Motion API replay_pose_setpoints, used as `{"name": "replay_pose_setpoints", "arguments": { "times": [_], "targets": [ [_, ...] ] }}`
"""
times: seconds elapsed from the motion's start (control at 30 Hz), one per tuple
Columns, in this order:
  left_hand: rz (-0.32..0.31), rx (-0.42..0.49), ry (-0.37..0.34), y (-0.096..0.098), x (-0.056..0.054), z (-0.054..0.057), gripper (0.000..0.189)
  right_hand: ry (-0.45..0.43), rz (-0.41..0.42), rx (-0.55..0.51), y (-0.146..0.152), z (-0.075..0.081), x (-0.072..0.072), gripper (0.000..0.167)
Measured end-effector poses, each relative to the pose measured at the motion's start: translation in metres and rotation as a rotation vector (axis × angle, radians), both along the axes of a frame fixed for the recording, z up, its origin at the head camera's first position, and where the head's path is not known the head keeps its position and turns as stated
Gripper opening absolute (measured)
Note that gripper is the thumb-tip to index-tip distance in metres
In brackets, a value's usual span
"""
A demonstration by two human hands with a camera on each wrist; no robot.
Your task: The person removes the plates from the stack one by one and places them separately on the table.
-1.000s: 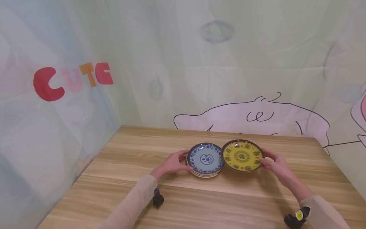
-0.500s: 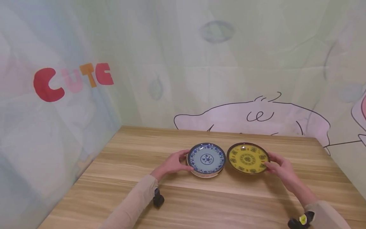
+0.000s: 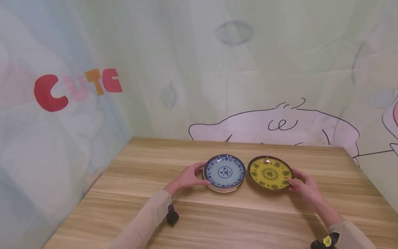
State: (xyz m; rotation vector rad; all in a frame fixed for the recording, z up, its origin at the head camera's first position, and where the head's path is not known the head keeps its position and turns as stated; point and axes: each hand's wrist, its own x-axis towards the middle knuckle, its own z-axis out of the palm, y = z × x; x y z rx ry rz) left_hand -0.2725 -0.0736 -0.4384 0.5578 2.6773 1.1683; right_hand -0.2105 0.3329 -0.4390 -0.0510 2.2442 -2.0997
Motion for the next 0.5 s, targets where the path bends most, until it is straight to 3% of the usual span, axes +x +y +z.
{"name": "replay_pose_setpoints", "arguments": {
  "times": [0.5],
  "targets": [
    [0.002, 0.008, 0.003, -0.0003, -0.0001, -0.0004, 0.084, -0.041, -0.02, 0.158, -0.0027, -0.0097, 0.0027, 0.072]
  ]
}}
